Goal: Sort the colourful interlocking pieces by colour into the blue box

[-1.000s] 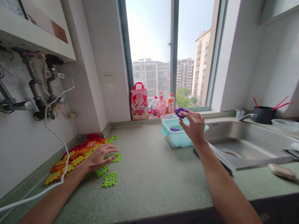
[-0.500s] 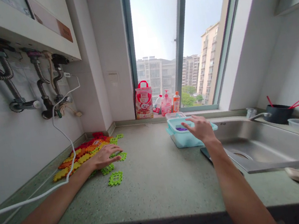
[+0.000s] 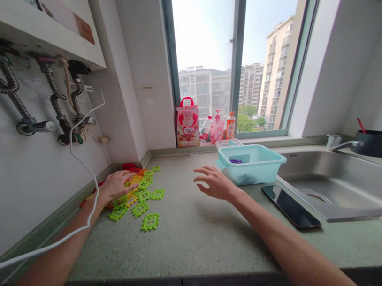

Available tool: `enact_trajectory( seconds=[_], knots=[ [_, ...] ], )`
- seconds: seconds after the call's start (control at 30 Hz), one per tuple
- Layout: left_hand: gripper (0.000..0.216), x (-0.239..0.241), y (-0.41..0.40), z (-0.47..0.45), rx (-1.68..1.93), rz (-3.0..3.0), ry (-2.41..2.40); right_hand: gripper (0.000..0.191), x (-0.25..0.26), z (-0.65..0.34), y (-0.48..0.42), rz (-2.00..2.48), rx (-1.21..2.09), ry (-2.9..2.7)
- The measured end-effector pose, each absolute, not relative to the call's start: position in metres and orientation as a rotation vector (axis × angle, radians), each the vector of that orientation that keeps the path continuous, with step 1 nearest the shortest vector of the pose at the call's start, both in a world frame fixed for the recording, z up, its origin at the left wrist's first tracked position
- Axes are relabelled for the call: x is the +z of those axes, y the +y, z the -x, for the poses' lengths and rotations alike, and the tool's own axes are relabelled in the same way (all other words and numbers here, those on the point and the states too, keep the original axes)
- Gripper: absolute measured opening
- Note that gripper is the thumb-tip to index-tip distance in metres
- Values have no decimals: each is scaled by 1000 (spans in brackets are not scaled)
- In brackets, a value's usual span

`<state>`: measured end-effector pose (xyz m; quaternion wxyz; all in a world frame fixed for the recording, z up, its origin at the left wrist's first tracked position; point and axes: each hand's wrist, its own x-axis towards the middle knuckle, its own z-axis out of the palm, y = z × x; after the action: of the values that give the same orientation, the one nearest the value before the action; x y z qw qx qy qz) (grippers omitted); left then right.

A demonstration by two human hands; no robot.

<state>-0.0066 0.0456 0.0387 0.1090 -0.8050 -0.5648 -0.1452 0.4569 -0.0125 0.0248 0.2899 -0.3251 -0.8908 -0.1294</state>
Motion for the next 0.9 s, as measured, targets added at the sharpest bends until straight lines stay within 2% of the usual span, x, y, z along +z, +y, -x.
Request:
enact_trajectory(
  seconds=[0.1, 0.2, 0.33, 0.5, 0.6, 0.7, 0.8, 0.9],
  knots=[
    [91, 35, 52, 29, -361, 2373, -1820, 22, 11, -448, -10, 871, -239, -2434],
    [97, 27, 56, 34, -341, 2396, -1884, 29, 7, -433, -18, 866, -178, -2527],
    [88, 12, 61, 15, -385, 2275, -1987, 49, 11, -402, -45, 775, -23, -2692],
    [81, -7, 69, -11, -516, 2141, -2053, 86, 9, -355, -62, 782, 234, -2653],
    [73, -7, 69, -15, -617, 2112, -2048, 94, 4, -327, -48, 844, 289, -2629],
    [60, 6, 64, -12, -709, 2141, -1933, 95, 1, -303, -27, 927, 318, -2644],
    [46, 22, 58, -7, -704, 2332, -1657, 80, 2, -286, -12, 916, 297, -2698],
    [43, 33, 51, -3, -624, 2531, -1438, 67, 3, -285, -8, 860, 265, -2712]
  ],
)
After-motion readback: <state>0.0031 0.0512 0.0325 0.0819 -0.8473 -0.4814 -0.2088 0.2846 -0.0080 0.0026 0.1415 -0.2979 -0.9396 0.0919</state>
